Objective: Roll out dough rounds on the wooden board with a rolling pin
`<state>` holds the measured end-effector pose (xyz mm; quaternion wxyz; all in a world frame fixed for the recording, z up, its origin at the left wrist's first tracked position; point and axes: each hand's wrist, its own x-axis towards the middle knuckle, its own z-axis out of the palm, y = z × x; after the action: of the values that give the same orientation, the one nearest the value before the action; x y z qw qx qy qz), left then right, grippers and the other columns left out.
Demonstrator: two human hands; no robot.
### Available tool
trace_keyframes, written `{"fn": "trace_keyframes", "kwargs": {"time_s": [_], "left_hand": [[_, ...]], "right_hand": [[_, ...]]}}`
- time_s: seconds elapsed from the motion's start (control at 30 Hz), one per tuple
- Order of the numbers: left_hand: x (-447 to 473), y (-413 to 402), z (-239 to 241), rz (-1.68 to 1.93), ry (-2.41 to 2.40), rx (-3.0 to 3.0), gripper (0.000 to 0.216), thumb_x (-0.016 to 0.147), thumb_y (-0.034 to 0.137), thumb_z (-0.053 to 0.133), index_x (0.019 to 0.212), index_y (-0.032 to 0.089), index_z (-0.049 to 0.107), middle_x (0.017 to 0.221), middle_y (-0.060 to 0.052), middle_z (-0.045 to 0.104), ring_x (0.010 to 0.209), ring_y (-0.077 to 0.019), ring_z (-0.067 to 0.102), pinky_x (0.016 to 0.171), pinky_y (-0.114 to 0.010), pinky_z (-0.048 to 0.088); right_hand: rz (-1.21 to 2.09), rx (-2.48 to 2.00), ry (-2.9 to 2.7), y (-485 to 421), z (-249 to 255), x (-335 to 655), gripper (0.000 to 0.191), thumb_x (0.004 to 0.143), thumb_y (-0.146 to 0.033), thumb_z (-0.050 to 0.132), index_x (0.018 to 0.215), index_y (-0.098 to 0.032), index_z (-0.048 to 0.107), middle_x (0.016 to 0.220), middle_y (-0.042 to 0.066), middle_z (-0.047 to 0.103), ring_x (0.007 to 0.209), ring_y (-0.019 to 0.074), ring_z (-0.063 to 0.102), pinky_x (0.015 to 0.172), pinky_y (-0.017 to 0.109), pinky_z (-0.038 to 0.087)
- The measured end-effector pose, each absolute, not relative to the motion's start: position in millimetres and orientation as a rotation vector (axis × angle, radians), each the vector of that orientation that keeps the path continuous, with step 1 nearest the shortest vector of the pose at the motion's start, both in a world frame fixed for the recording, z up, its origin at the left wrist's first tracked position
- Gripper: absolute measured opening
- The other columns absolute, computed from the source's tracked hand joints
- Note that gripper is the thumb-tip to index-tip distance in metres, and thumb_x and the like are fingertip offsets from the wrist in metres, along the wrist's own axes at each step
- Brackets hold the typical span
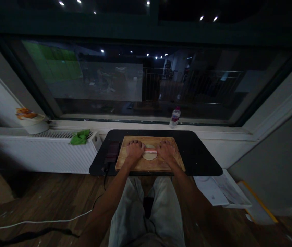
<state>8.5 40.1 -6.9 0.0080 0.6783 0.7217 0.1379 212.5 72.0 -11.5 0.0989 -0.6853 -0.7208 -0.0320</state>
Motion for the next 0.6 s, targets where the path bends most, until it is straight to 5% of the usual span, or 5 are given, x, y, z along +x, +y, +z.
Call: {"fn": "trace_keyframes", "kwargs": {"time_s": [0.6], "left_hand": [[9, 37, -4, 0.368, 2.273, 2.094, 0.047, 0.117, 0.038, 0.043, 0.129, 0.019, 0.084, 0.143, -0.016, 0.078, 0.130, -0.0336, 0.070, 0.111, -0.046, 0.051]], "right_hand": [[0.009, -1.983, -2.113, 69, -6, 211, 0.048, 0.112, -0.037, 0.051, 0.144, -0.017, 0.081, 0.153, 0.017, 0.076, 0.143, 0.0322, 0.069, 0.120, 0.041, 0.050]]}}
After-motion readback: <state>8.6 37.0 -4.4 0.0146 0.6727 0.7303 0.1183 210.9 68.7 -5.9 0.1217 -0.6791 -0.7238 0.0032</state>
